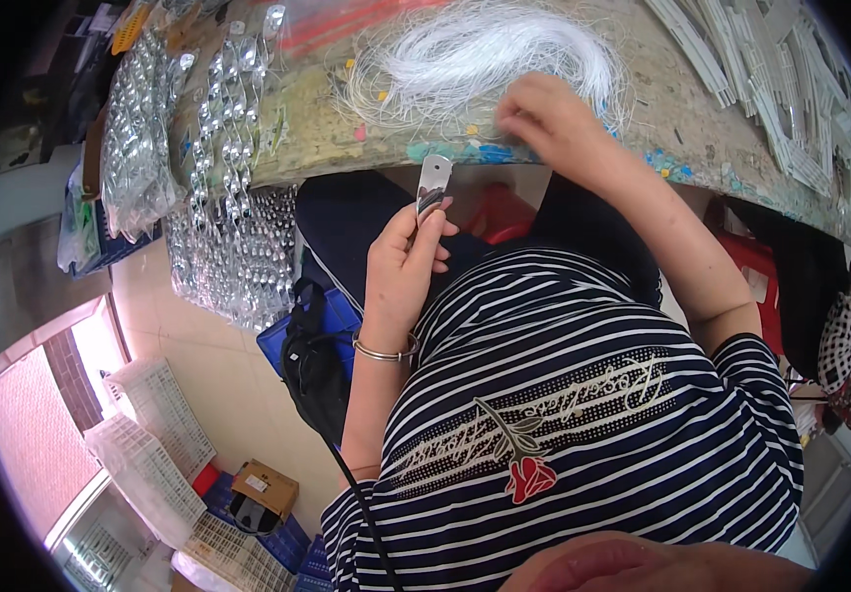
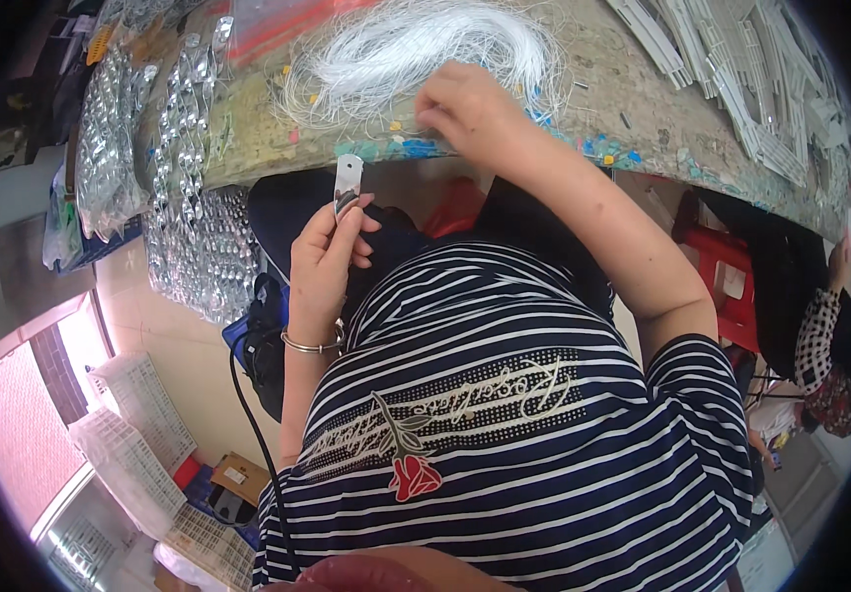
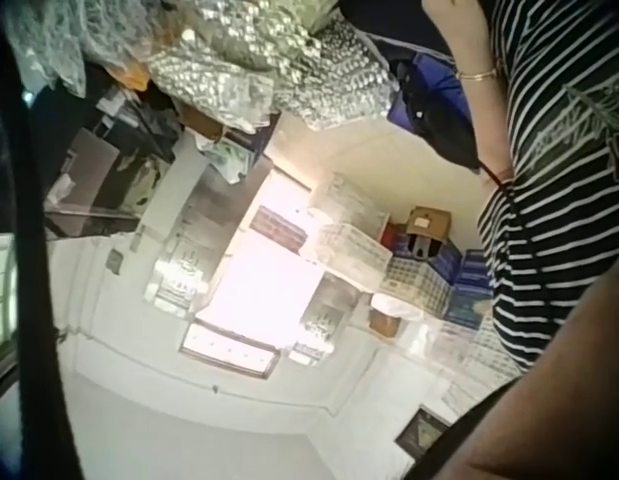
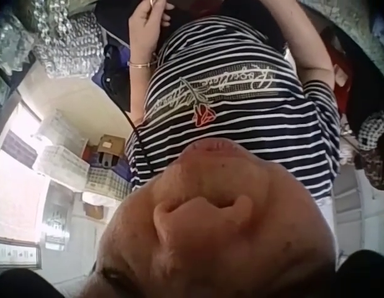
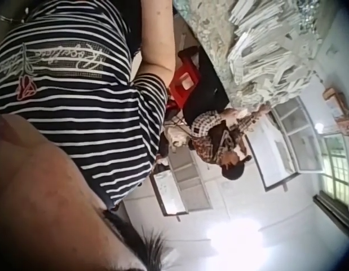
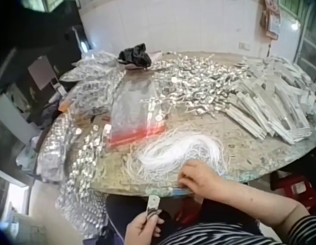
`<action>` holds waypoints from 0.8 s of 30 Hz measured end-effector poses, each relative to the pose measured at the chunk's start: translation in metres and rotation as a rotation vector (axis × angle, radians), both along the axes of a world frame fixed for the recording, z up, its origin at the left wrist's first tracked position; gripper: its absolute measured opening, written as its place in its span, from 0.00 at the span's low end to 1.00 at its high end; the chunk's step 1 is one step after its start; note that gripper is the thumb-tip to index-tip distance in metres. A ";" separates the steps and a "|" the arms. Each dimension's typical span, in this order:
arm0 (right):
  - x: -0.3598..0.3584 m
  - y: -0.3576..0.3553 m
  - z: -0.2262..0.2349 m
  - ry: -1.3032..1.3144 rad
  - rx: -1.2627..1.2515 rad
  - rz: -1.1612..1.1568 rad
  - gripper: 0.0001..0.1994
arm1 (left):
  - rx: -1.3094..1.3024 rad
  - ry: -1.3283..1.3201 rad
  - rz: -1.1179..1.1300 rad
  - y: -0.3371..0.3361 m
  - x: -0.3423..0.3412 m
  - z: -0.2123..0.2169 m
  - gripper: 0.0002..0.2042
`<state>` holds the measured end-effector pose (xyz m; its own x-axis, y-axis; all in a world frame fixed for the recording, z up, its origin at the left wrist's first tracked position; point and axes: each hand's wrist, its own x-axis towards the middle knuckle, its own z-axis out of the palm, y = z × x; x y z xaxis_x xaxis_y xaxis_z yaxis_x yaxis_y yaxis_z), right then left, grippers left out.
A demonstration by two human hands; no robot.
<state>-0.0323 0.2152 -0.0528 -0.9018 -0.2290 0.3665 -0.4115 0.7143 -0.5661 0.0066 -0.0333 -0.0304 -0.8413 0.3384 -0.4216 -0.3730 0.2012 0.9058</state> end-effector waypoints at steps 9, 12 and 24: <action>0.007 0.072 0.069 -0.168 -0.466 -0.311 0.08 | 0.026 0.006 -0.010 -0.004 -0.004 -0.004 0.13; 0.023 0.096 0.087 -0.130 -0.538 -0.407 0.08 | 0.043 -0.002 -0.036 -0.001 -0.004 -0.004 0.13; 0.064 0.005 0.067 -0.590 -0.621 -0.092 0.04 | 0.081 0.133 -0.117 0.021 -0.004 0.021 0.12</action>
<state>0.0315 0.2200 0.0147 -0.9893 -0.0589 -0.1333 0.1173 0.2204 -0.9683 0.0026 -0.0127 -0.0097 -0.8408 0.4650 -0.2771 -0.2274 0.1609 0.9604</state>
